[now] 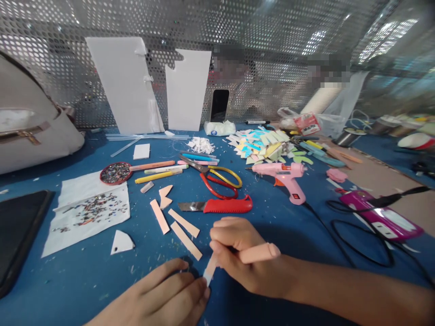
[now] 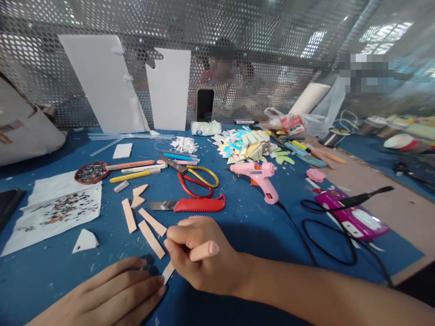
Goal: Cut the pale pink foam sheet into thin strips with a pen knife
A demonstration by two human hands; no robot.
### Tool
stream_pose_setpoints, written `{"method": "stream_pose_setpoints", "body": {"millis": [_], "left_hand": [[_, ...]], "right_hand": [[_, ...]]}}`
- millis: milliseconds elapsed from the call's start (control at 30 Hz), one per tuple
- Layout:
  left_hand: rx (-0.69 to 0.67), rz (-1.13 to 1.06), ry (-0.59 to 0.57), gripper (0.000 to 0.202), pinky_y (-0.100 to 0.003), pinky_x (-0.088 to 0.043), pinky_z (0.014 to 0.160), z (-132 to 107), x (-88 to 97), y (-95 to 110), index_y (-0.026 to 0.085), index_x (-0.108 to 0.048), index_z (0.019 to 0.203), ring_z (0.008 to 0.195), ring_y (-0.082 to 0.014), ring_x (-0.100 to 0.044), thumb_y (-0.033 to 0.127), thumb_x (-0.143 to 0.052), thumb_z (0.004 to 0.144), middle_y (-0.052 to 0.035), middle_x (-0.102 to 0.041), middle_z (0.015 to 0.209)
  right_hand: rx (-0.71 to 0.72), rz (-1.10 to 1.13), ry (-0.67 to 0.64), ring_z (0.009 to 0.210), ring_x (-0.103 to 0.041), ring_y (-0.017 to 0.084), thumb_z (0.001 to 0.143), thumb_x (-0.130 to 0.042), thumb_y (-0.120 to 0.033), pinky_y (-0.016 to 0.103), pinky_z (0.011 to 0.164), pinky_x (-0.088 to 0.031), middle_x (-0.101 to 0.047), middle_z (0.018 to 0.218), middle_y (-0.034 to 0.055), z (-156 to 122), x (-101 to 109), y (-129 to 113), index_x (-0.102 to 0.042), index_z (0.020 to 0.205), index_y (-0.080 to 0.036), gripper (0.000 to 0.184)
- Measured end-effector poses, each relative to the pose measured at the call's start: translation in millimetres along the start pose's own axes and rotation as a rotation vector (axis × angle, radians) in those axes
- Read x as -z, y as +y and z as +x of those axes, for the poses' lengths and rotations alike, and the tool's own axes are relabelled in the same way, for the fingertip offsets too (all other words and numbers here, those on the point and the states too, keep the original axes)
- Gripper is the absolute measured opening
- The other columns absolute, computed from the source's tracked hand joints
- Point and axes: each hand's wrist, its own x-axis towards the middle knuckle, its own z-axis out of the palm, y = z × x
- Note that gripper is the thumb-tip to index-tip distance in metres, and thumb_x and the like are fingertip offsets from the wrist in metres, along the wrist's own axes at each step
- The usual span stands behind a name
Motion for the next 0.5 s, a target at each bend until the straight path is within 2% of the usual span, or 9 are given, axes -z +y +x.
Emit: {"method": "stream_pose_setpoints", "body": {"millis": [167, 300, 433, 500], "left_hand": [[0.006, 0.008, 0.011, 0.034, -0.031, -0.020, 0.128, -2.6, 2.6, 2.8, 0.016, -0.075, 0.116, 0.103, -0.0100, -0.073, 0.011, -0.042, 0.109, 0.0036, -0.078, 0.110], [0.015, 0.006, 0.014, 0.035, -0.030, -0.020, 0.128, -1.9, 4.3, 3.8, 0.017, -0.075, 0.116, 0.104, -0.0103, -0.072, 0.011, -0.041, 0.108, 0.0042, -0.078, 0.111], [0.018, 0.008, 0.016, 0.033, -0.029, -0.019, 0.128, -0.8, 5.2, 2.7, 0.017, -0.075, 0.115, 0.103, -0.0102, -0.072, 0.011, -0.043, 0.108, 0.0044, -0.078, 0.110], [0.017, 0.009, 0.016, 0.034, -0.029, -0.019, 0.128, -0.9, 5.7, 2.7, 0.017, -0.075, 0.115, 0.103, -0.0101, -0.072, 0.012, -0.042, 0.108, 0.0045, -0.078, 0.110]], "right_hand": [[0.061, 0.027, -0.027, 0.053, -0.033, 0.012, 0.097, -0.042, -0.022, 0.029, 0.053, -0.024, -0.031, 0.057, -0.0055, 1.6, 0.2, 1.0, -0.022, 0.068, -0.023, 0.035], [-0.034, 0.043, 0.029, 0.052, -0.034, 0.011, 0.101, -0.038, -0.022, 0.029, 0.051, -0.023, -0.032, 0.058, -0.0057, 1.8, 1.1, 2.0, -0.023, 0.068, -0.023, 0.036], [0.062, 0.052, -0.021, 0.052, -0.033, 0.011, 0.098, -0.042, -0.020, 0.028, 0.051, -0.023, -0.033, 0.058, -0.0058, 1.5, 1.5, 3.0, -0.023, 0.068, -0.023, 0.035], [0.054, 0.004, 0.005, 0.051, -0.032, 0.012, 0.098, -0.041, -0.020, 0.029, 0.051, -0.022, -0.031, 0.057, -0.0059, 1.8, 2.6, 4.0, -0.023, 0.068, -0.023, 0.035]]}}
